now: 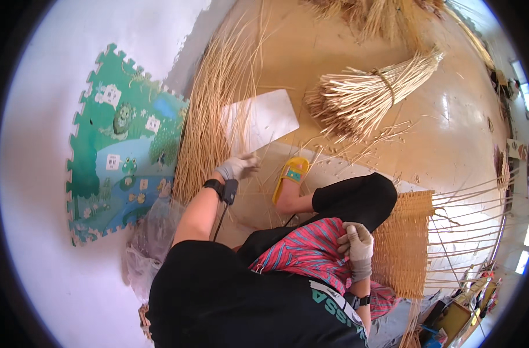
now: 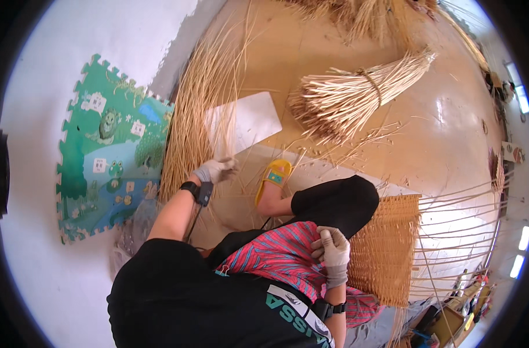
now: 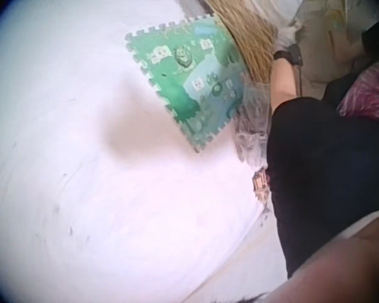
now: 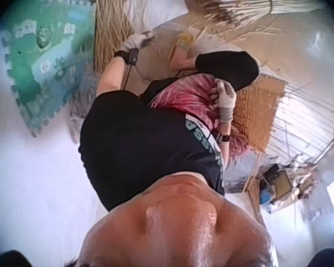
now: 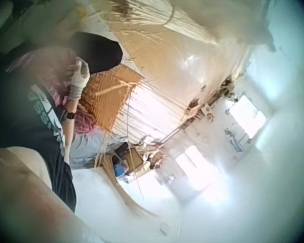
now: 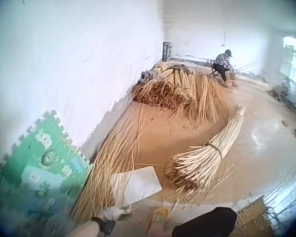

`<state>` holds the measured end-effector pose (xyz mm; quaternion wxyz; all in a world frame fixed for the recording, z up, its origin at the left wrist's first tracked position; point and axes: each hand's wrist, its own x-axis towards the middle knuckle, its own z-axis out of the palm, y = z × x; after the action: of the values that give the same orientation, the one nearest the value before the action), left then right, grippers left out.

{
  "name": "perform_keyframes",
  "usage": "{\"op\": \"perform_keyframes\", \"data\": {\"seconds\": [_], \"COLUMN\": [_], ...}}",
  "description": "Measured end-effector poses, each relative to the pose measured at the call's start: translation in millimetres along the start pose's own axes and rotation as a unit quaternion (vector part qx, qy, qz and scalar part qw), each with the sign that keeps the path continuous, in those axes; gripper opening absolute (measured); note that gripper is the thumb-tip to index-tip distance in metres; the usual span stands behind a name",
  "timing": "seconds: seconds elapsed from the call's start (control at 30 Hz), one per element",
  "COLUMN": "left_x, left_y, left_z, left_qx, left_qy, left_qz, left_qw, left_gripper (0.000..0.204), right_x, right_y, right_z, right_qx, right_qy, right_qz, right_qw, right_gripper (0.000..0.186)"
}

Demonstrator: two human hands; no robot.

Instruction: Weaving a basket using straw or plant fibers.

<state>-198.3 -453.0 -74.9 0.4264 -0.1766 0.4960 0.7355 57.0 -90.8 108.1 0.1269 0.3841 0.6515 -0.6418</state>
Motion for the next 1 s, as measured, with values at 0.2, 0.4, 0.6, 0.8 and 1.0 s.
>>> {"op": "perform_keyframes", "data": {"seconds": [0.2, 0.4, 0.6, 0.8, 1.0], "left_x": [-57, -84, -52, -69, -99], "left_y": [54, 2, -57, -95, -148], "left_z": [224, 380, 465, 506, 520], "left_qx": [0.089, 0.496, 0.58, 0.576, 0.599], "left_qy": [-0.433, -0.536, -0.458, -0.362, -0.472], "left_qz": [0.079, 0.28, 0.403, 0.332, 0.365], "left_qw": [0.893, 0.623, 0.539, 0.653, 0.534], "left_gripper": [0.015, 0.015, 0.01, 0.013, 0.012], "right_x": [-18, -89, -137, -138, -106], "right_y": [-25, -75, -38, 87, 115], "right_z": [-15, -66, -146, -228, -230], "right_qx": [0.0, 0.011, 0.106, 0.359, 0.379], "right_qy": [-0.023, 0.105, 0.302, 0.517, 0.514], "right_qz": [-0.013, -0.414, -0.469, -0.363, -0.349], "right_qw": [1.0, 0.904, 0.823, 0.686, 0.686], "right_gripper": [0.034, 0.044, 0.014, 0.015, 0.017]}}
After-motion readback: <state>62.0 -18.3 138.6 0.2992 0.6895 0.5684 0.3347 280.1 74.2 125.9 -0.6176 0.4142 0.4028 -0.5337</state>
